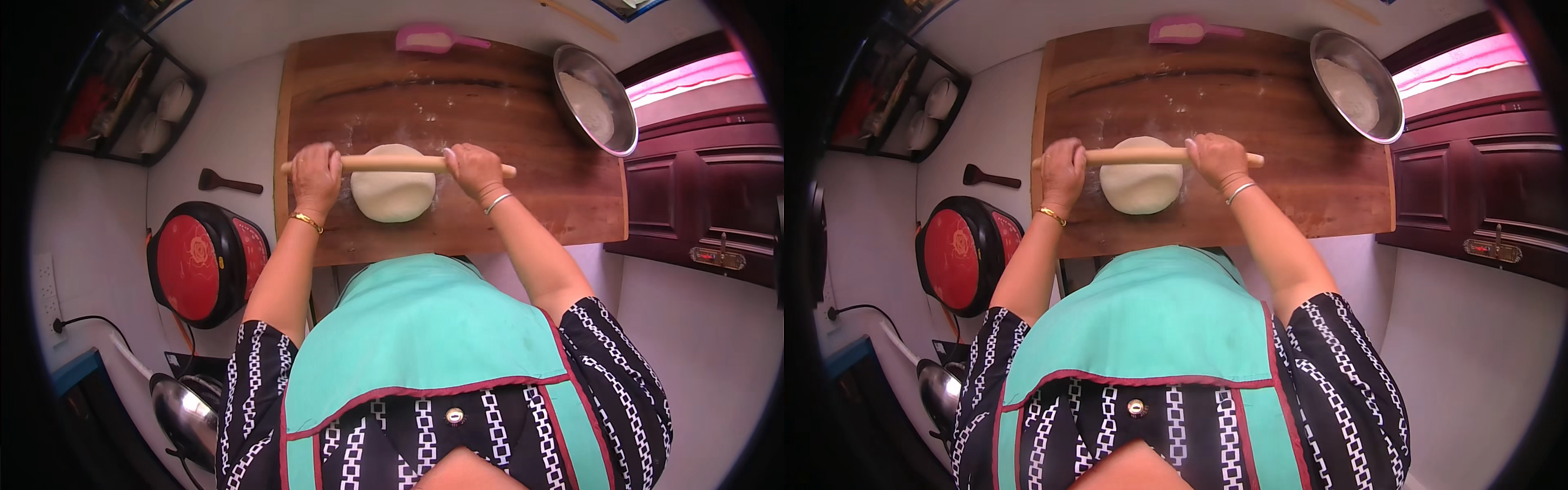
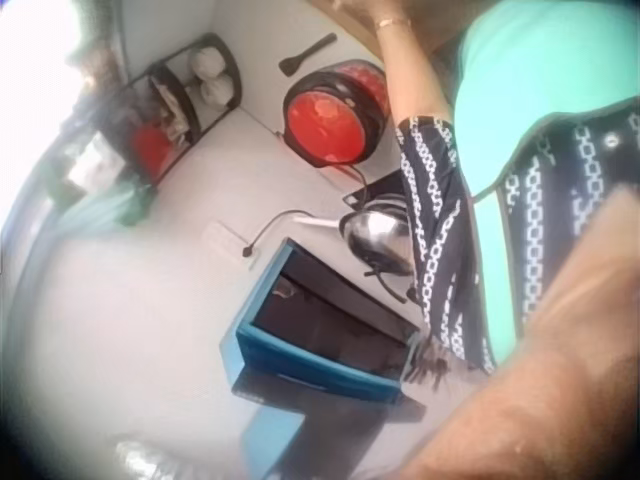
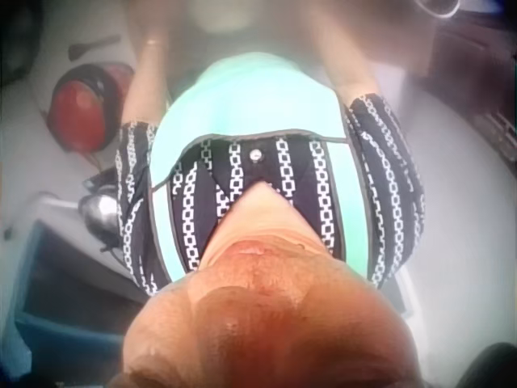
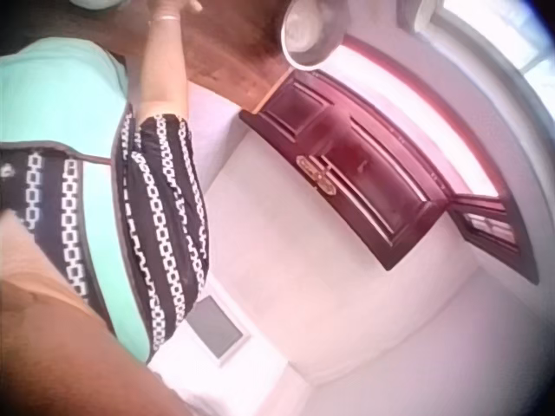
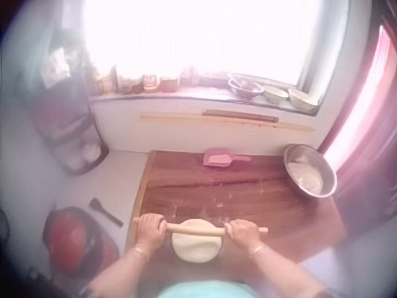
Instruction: The person wipes a counter with a cloth, stirs green vegetables in a pot with chopsticks, kneads dough by hand, and flattens it using a rolling pin on a wooden board.
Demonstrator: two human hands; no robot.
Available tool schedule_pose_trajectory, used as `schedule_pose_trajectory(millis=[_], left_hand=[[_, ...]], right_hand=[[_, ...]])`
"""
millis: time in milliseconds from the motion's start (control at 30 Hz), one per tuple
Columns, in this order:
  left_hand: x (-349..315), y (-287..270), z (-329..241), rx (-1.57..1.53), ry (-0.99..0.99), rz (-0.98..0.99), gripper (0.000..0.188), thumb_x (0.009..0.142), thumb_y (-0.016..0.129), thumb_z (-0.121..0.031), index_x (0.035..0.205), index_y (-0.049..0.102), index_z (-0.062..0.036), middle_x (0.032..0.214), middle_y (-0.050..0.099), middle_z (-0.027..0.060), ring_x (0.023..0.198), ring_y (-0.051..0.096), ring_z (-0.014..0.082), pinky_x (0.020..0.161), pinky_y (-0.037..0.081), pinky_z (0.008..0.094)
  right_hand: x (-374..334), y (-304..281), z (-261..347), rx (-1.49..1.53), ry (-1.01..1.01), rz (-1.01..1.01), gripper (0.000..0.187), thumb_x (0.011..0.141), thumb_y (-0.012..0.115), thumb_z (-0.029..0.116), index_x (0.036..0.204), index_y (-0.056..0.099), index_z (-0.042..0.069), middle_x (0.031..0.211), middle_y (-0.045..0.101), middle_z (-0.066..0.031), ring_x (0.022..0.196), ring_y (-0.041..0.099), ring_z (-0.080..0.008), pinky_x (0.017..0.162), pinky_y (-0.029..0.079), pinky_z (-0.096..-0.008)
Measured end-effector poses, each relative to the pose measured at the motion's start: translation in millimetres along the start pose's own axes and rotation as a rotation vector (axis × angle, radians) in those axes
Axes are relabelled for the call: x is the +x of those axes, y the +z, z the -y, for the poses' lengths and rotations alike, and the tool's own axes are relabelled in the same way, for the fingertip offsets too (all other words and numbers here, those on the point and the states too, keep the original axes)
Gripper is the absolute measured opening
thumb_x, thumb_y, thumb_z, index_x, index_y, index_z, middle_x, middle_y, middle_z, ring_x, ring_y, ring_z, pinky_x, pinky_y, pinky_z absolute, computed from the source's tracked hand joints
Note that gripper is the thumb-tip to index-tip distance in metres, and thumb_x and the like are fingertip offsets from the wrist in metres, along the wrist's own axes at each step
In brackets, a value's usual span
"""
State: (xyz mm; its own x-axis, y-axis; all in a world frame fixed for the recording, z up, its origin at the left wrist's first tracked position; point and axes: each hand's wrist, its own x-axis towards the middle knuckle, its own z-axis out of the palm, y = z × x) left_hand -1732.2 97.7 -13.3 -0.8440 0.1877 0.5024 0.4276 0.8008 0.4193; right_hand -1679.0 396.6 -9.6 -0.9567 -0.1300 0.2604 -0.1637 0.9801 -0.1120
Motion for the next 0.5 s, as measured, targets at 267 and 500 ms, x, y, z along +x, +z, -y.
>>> schedule_pose_trajectory(millis=[267,500], left_hand=[[-39.9,56.0,20.7,0.316,-0.195,0.276,0.033,0.087,0.05,-0.026,0.115,0.059,-0.0123,0.113,0.058,0.0091,0.109,0.052,0.028,0.096,0.036,0.0466],[72.4,105.9,56.4,0.309,-0.242,0.241,0.046,0.087,0.052,-0.028,0.128,0.05,-0.0085,0.137,0.046,0.0155,0.128,0.04,0.0315,0.107,0.028,0.0517]], right_hand=[[-12.1,50.8,-3.2,0.05,-0.009,-0.067,0.03,0.08,0.061,0.028,0.106,0.061,0.013,0.108,0.061,-0.0044,0.108,0.054,-0.0227,0.096,0.035,-0.0425],[93.3,92.0,-48.5,0.173,0.115,-0.041,0.036,0.084,0.055,0.028,0.115,0.058,0.01,0.12,0.058,-0.0096,0.12,0.048,-0.0286,0.101,0.035,-0.0452]])
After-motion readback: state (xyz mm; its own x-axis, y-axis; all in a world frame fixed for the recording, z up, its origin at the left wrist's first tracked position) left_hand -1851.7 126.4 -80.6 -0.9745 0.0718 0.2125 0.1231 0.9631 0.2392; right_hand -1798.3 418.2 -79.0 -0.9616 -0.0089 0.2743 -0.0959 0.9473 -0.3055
